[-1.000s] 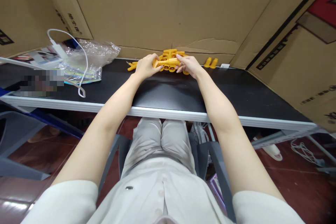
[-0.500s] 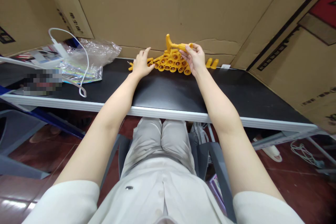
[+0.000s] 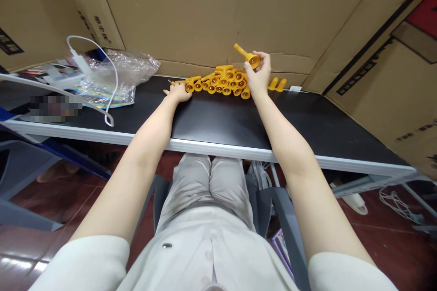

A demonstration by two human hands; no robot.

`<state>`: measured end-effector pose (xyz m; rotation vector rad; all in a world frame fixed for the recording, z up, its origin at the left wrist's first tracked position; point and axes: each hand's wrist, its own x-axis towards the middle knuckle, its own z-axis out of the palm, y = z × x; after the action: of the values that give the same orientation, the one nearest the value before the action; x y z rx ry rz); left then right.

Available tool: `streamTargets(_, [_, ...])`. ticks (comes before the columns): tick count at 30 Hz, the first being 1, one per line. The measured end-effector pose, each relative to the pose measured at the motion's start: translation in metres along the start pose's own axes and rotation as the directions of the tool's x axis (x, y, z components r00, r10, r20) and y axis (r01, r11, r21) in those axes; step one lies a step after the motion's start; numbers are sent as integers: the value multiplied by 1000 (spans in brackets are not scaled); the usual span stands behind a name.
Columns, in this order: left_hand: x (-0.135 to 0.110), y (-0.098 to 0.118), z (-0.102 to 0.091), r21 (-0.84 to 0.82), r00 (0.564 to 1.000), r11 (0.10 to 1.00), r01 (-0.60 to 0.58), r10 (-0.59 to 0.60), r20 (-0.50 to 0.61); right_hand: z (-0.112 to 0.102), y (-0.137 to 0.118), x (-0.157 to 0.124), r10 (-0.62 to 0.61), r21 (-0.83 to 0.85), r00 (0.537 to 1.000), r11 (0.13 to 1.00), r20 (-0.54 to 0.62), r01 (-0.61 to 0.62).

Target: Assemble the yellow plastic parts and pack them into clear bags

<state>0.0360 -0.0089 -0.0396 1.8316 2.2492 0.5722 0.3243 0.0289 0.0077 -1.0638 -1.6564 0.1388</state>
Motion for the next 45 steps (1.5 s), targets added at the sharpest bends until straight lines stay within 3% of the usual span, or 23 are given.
streamTargets(6, [-6, 3, -3, -32, 999, 999, -13, 11, -44, 13, -30, 1, -68, -106, 976, 990, 206, 92])
streamTargets(13, [-4, 3, -1, -122, 995, 992, 8, -20, -99, 57, -37, 19, -126, -158, 924, 968, 362, 194])
streamTargets(16, [-5, 5, -2, -137, 994, 990, 21, -35, -101, 69, -37, 19, -49, -246, 902, 954, 428, 168])
streamTargets(20, [-8, 8, -4, -108, 996, 994, 28, -37, -81, 76, -40, 15, 96, -483, 848, 853, 522, 201])
streamTargets(23, [-6, 7, -3, -99, 996, 995, 26, -34, -85, 80, -39, 17, 94, -489, 841, 845, 533, 215])
streamTargets(29, [0, 4, 1, -127, 994, 992, -1, -13, -104, 85, -34, 27, 190, -491, 837, 865, 514, 105])
streamTargets(36, [-11, 14, -5, -85, 994, 994, 66, -73, -83, 54, -53, 37, 212, -554, 777, 807, 593, 203])
streamTargets(41, [-13, 14, -6, -65, 995, 996, 54, -59, -79, 6, -59, 59, 256, -491, 722, 861, 643, 132])
streamTargets(45, [-9, 10, -4, -61, 995, 997, 37, -42, -91, -43, -42, 77, 351, -576, 741, 815, 573, 60])
